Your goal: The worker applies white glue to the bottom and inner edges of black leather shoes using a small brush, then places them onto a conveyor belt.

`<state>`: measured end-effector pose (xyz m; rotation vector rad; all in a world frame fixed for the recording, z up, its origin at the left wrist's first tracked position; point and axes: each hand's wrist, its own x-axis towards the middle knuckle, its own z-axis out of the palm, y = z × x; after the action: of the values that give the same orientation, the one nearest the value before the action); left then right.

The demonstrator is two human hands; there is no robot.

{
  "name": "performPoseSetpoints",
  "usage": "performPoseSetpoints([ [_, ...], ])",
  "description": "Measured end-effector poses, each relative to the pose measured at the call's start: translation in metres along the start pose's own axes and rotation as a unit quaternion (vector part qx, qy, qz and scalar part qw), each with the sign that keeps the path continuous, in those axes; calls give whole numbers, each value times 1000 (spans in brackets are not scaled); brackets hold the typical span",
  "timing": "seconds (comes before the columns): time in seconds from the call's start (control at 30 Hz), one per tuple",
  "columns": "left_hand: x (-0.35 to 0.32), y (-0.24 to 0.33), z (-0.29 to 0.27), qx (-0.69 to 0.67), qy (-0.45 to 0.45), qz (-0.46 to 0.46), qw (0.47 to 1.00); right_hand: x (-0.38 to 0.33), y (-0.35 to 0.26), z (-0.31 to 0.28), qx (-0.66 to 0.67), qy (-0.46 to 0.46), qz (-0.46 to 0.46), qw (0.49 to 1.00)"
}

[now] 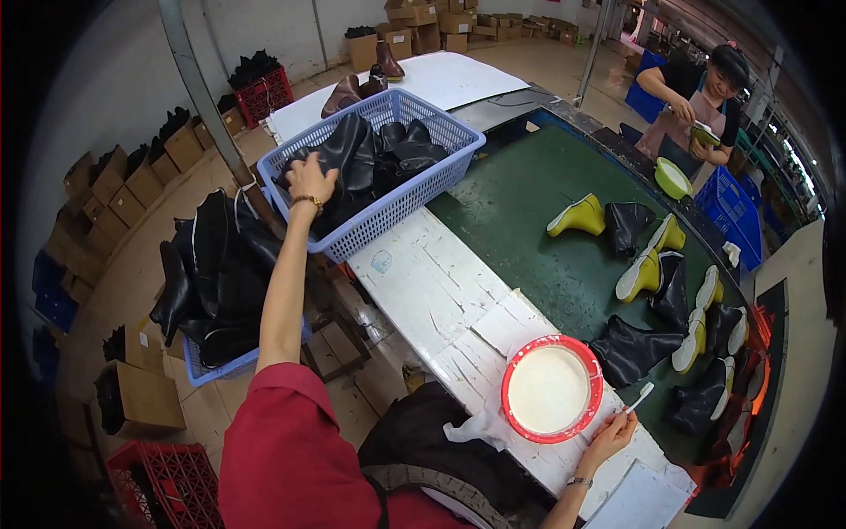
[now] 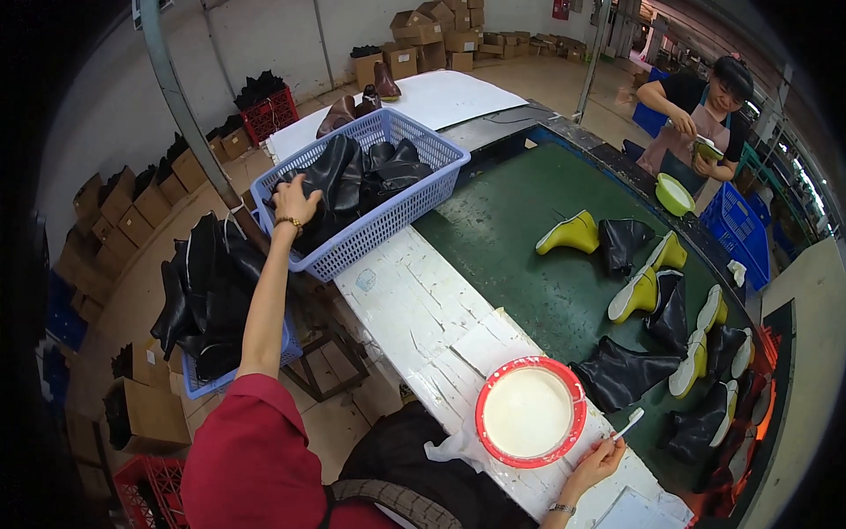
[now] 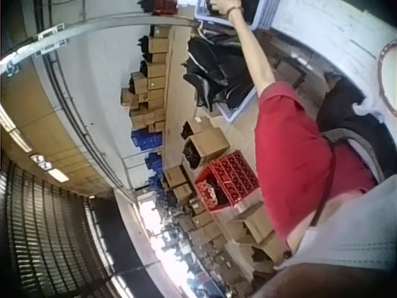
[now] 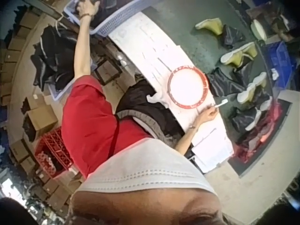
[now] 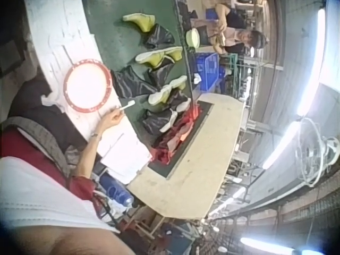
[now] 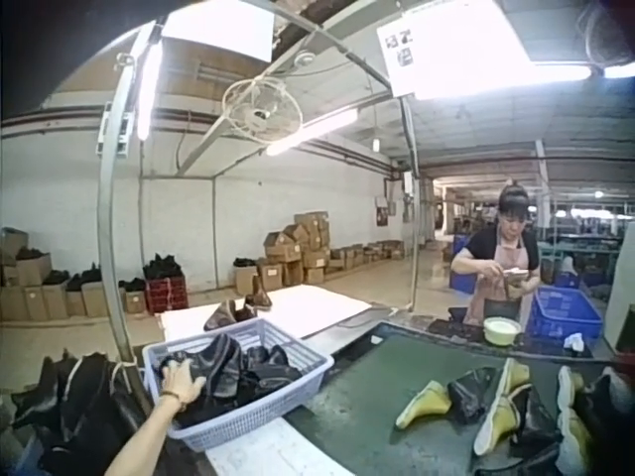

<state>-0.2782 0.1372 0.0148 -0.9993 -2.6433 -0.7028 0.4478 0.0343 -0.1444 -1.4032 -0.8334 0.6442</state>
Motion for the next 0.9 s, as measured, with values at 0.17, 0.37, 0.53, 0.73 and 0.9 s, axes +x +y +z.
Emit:
performPoseSetpoints([
  [0.17, -9, 27, 10, -57, -173, 105, 978, -2, -4, 7, 1, -5, -3, 1000],
  [0.37, 24, 99, 20, -2, -102, 128, 987, -2, 2, 3, -2, -21, -14, 1000],
  [0.53, 40, 85, 14, 60, -311, 207, 926, 0, -2, -2, -18, 9, 1, 1000],
  [0.73, -11, 49, 9, 68, -319, 176, 929, 5, 0, 2, -2, 20, 3, 1000],
  [0.9, -21, 51, -13, 82, -228, 91, 966, 6, 1, 3, 10, -4, -4, 1000],
])
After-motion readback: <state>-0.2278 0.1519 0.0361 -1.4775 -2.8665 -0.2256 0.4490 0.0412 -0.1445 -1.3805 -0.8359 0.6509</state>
